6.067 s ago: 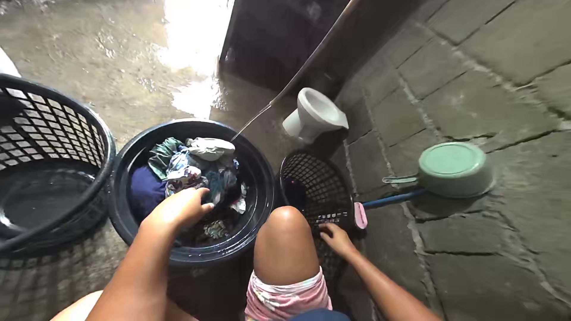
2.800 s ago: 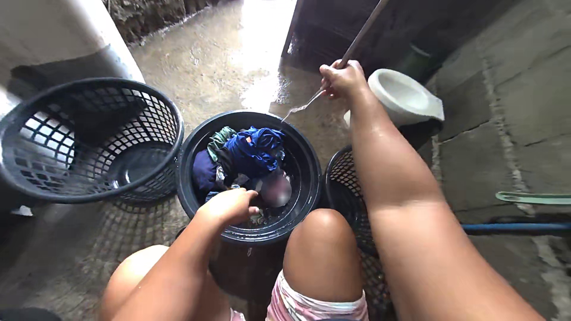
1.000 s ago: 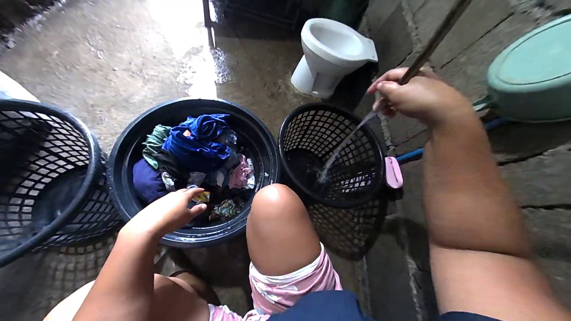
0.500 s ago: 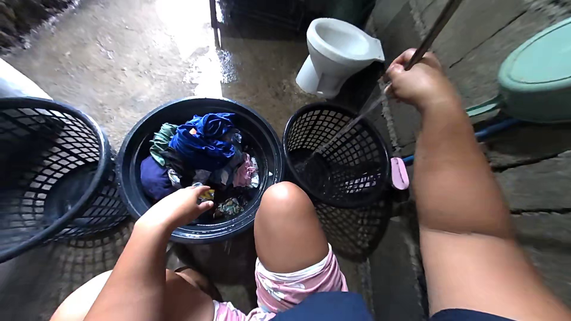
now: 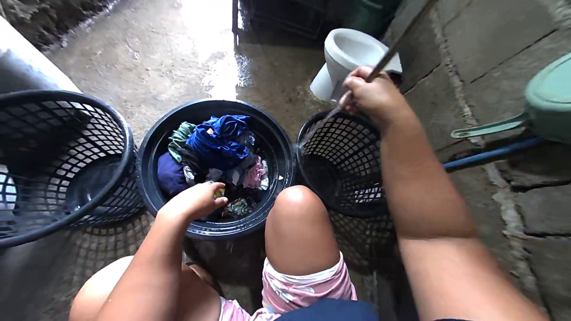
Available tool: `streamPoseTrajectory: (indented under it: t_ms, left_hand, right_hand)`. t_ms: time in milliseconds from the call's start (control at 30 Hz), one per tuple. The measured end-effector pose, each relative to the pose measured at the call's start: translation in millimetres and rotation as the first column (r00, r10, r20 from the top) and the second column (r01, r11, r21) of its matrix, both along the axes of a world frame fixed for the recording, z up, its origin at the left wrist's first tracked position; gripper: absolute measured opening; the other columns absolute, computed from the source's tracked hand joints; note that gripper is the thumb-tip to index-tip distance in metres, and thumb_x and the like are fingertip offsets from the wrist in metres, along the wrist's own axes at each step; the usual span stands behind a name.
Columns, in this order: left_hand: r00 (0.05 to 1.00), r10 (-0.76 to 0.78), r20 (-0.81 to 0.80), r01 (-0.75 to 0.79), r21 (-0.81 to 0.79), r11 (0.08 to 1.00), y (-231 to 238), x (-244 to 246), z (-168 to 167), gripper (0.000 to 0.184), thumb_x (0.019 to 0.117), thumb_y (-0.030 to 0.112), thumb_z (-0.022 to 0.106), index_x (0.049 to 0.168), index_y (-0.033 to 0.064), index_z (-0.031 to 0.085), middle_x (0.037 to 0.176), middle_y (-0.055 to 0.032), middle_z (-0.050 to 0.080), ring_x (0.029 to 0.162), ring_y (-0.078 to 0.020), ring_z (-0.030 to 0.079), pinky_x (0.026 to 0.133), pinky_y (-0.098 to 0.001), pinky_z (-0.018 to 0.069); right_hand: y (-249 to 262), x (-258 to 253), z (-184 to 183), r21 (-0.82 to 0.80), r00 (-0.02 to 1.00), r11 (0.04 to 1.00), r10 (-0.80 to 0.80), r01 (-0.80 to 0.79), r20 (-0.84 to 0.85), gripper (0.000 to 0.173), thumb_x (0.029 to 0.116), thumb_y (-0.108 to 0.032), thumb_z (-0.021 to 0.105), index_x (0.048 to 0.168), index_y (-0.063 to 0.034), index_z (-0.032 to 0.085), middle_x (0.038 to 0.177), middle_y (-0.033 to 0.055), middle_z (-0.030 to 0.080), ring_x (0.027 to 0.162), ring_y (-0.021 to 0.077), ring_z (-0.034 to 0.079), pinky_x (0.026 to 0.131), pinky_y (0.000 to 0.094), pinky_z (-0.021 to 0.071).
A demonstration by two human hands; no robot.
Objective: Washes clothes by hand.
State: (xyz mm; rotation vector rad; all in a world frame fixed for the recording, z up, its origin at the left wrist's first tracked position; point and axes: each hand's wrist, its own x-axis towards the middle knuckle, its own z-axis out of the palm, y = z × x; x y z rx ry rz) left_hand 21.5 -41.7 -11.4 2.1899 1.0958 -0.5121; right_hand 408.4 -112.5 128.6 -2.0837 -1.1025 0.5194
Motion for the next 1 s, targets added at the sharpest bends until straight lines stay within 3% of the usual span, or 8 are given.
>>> streamPoseTrajectory:
  t_ms: [200, 367, 533, 600, 667, 733, 800, 1000]
  left_hand:
    - [0.999, 0.022, 0.037, -0.022, 0.002, 1.000, 4, -1, 0, 0.052, 0.1050, 0.037, 0.059, 0.151, 0.0143, 0.051, 0.141, -0.0177, 0.060, 0.131, -0.0355, 0.057, 0.110, -0.0594, 0.0425]
    - [0.998, 0.031, 0.048, -0.031, -0.005, 1.000, 1, -5, 10, 0.052, 0.1052, 0.038, 0.059, 0.152, 0.0160, 0.050, 0.144, -0.0177, 0.057, 0.131, -0.0358, 0.057, 0.110, -0.0594, 0.0432]
    - [1.000, 0.007, 0.012, -0.007, -0.028, 1.000, 2, -17, 16, 0.054, 0.1070, 0.038, 0.055, 0.155, 0.0157, 0.046, 0.149, -0.0194, 0.052, 0.137, -0.0370, 0.053, 0.113, -0.0591, 0.0397]
    - [1.000, -0.002, -0.008, 0.002, -0.026, 1.000, 2, -20, 12, 0.053, 0.1069, 0.039, 0.055, 0.155, 0.0174, 0.046, 0.150, -0.0182, 0.052, 0.137, -0.0362, 0.052, 0.113, -0.0591, 0.0392]
    - [1.000, -0.004, -0.019, 0.004, -0.029, 1.000, 2, -21, 12, 0.053, 0.1069, 0.039, 0.055, 0.155, 0.0178, 0.046, 0.151, -0.0180, 0.052, 0.136, -0.0371, 0.053, 0.113, -0.0599, 0.0395]
    - [1.000, 0.000, -0.024, 0.000, -0.031, 1.000, 2, -19, 13, 0.053, 0.1069, 0.039, 0.055, 0.155, 0.0172, 0.045, 0.150, -0.0183, 0.052, 0.136, -0.0378, 0.053, 0.112, -0.0596, 0.0397]
    - [1.000, -0.001, -0.025, 0.001, -0.032, 0.999, 1, -14, 12, 0.054, 0.1067, 0.038, 0.055, 0.155, 0.0161, 0.046, 0.150, -0.0187, 0.052, 0.135, -0.0381, 0.053, 0.112, -0.0589, 0.0400]
    - [1.000, -0.008, -0.026, 0.007, -0.060, 0.998, -5, -3, 7, 0.054, 0.1073, 0.037, 0.055, 0.155, 0.0129, 0.045, 0.151, -0.0182, 0.052, 0.136, -0.0368, 0.054, 0.113, -0.0579, 0.0397]
  right_hand:
    - [72, -48, -20, 0.010, 0.999, 0.999, 0.054, -0.054, 0.000, 0.043, 0.1071, -0.049, 0.049, 0.117, -0.0099, 0.064, 0.093, 0.0070, 0.068, 0.068, 0.0154, 0.064, 0.064, 0.0351, 0.0546]
    - [21, -25, -59, -0.129, 0.978, 0.971, 0.206, -0.201, 0.028, 0.063, 0.1000, -0.049, 0.064, 0.150, -0.0142, 0.048, 0.126, 0.0148, 0.068, 0.101, 0.0283, 0.070, 0.085, 0.0508, 0.0583]
    - [-165, 37, -169, 0.073, 0.755, 0.858, -0.486, 0.509, 0.441, 0.070, 0.0870, -0.039, 0.078, 0.143, -0.0025, 0.057, 0.157, 0.0304, 0.038, 0.145, 0.0503, 0.036, 0.118, 0.0657, 0.0302]
    - [-223, 35, -209, 0.044, 0.576, 0.599, -0.786, 0.800, 0.224, 0.096, 0.0831, -0.035, 0.084, 0.157, 0.0025, 0.035, 0.163, 0.0305, 0.026, 0.151, 0.0451, 0.029, 0.121, 0.0562, 0.0298]
    - [-240, 14, -235, -0.161, 0.377, 0.421, -0.893, 0.893, -0.247, 0.089, 0.0973, -0.038, 0.072, 0.162, -0.0055, 0.021, 0.156, 0.0226, 0.041, 0.139, 0.0315, 0.048, 0.110, 0.0499, 0.0457]
    - [-227, -8, -241, -0.351, 0.076, 0.414, -0.729, 0.840, -0.680, 0.068, 0.1016, -0.057, 0.052, 0.149, -0.0096, 0.038, 0.130, 0.0218, 0.059, 0.106, 0.0313, 0.065, 0.085, 0.0484, 0.0569]
    - [-207, -15, -237, -0.338, -0.099, 0.458, -0.469, 0.822, -0.878, 0.050, 0.0985, -0.032, 0.057, 0.140, -0.0070, 0.043, 0.125, 0.0219, 0.056, 0.104, 0.0341, 0.063, 0.083, 0.0496, 0.0579]
    - [-135, 11, -201, -0.119, 0.039, 0.460, -0.321, 0.880, -0.946, 0.041, 0.0894, 0.005, 0.054, 0.129, 0.0009, 0.044, 0.111, 0.0216, 0.052, 0.091, 0.0309, 0.060, 0.073, 0.0476, 0.0579]
